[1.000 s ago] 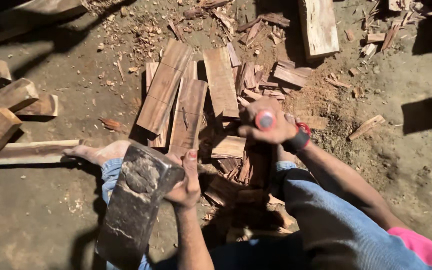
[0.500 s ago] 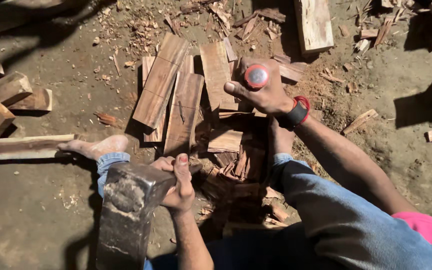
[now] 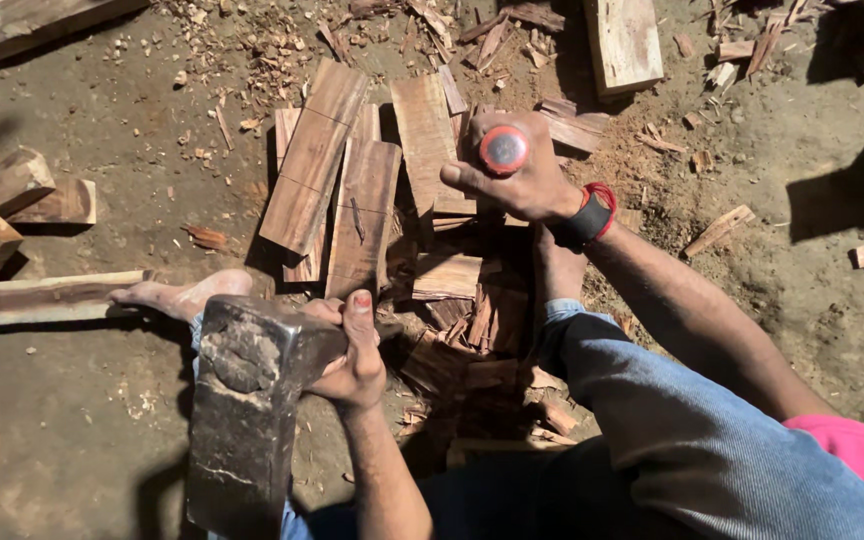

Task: The person sits on the ground and uses a chisel and mallet to carve a rectangular wooden block. They repeatedly strike the chisel to remove wood shavings and shape the block, occasionally adjusting the wood's position.

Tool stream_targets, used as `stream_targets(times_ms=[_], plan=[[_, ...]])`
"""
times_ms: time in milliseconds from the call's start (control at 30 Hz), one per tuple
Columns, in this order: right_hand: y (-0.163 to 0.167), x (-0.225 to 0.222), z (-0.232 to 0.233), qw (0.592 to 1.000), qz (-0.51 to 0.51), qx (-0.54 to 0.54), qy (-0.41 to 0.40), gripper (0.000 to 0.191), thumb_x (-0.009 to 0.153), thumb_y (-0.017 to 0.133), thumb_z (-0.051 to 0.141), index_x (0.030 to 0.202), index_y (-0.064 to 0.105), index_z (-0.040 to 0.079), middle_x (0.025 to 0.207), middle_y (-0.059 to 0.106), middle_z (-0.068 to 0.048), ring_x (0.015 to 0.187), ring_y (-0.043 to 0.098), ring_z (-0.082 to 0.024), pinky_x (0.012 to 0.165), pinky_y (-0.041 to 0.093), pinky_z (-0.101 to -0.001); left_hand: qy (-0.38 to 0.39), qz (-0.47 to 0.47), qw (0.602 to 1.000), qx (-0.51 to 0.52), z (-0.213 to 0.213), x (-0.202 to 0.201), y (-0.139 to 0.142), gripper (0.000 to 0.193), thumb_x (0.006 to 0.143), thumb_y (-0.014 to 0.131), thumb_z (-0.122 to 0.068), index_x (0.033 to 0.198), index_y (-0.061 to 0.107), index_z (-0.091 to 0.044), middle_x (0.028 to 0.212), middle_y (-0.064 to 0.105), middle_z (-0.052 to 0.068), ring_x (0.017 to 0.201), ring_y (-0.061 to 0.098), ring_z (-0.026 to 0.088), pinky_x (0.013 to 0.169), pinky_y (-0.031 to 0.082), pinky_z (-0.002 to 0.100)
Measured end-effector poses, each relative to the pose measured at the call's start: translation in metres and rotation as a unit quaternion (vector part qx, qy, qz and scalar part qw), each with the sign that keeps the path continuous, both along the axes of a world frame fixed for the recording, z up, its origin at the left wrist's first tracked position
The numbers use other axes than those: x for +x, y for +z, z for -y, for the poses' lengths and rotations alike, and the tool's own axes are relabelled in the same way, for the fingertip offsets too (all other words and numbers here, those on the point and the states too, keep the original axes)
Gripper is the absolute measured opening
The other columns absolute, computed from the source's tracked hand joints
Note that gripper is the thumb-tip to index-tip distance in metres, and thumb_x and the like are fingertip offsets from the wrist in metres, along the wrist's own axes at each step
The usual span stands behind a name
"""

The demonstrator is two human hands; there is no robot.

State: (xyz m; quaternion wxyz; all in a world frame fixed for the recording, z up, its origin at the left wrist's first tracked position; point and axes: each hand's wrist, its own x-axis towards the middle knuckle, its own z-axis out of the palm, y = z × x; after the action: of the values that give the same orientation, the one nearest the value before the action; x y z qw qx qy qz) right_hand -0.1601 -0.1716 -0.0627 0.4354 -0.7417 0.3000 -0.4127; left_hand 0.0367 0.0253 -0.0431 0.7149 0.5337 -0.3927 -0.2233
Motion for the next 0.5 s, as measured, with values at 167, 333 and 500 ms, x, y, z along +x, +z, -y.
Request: stream_targets(times_ms=[167,333,500], plan=[[-0.006,-0.005,-0.001,1.000,-0.009,0.002,-0.010,0.046,0.092,0.085,0.025,0.070,0.050,0.007,0.062,0.048,0.000,0.057,0.044,-0.010,0.054,0.037,-0.0280,-0.020,0.026,0.999,0.020,0.003,-0.002,0.001,0.024,0.102,0.068,0.003,0.091,0.047,-0.003,0.072,0.050,0.002,0.059,0.048,0.010,0.057,0.036,0.025],[-0.018,-0.015,-0.012,0.994,-0.017,-0.106,-0.032,0.041,0.088,0.083,0.026,0.072,0.052,0.005,0.062,0.049,-0.003,0.056,0.046,-0.014,0.057,0.038,-0.0314,-0.003,0.082,0.995,0.050,0.004,-0.003,-0.001,0.026,0.102,0.071,-0.003,0.087,0.050,-0.005,0.071,0.050,0.001,0.059,0.049,0.009,0.056,0.037,0.026],[-0.033,-0.019,-0.014,0.994,0.102,-0.025,0.012,0.040,0.087,0.076,0.029,0.102,0.056,-0.002,0.082,0.060,-0.006,0.076,0.060,-0.017,0.069,0.049,-0.0298,-0.079,0.061,0.995,0.029,0.001,0.003,-0.014,0.027,0.101,0.073,-0.013,0.087,0.051,-0.006,0.070,0.051,-0.006,0.057,0.049,0.007,0.053,0.039,0.024]])
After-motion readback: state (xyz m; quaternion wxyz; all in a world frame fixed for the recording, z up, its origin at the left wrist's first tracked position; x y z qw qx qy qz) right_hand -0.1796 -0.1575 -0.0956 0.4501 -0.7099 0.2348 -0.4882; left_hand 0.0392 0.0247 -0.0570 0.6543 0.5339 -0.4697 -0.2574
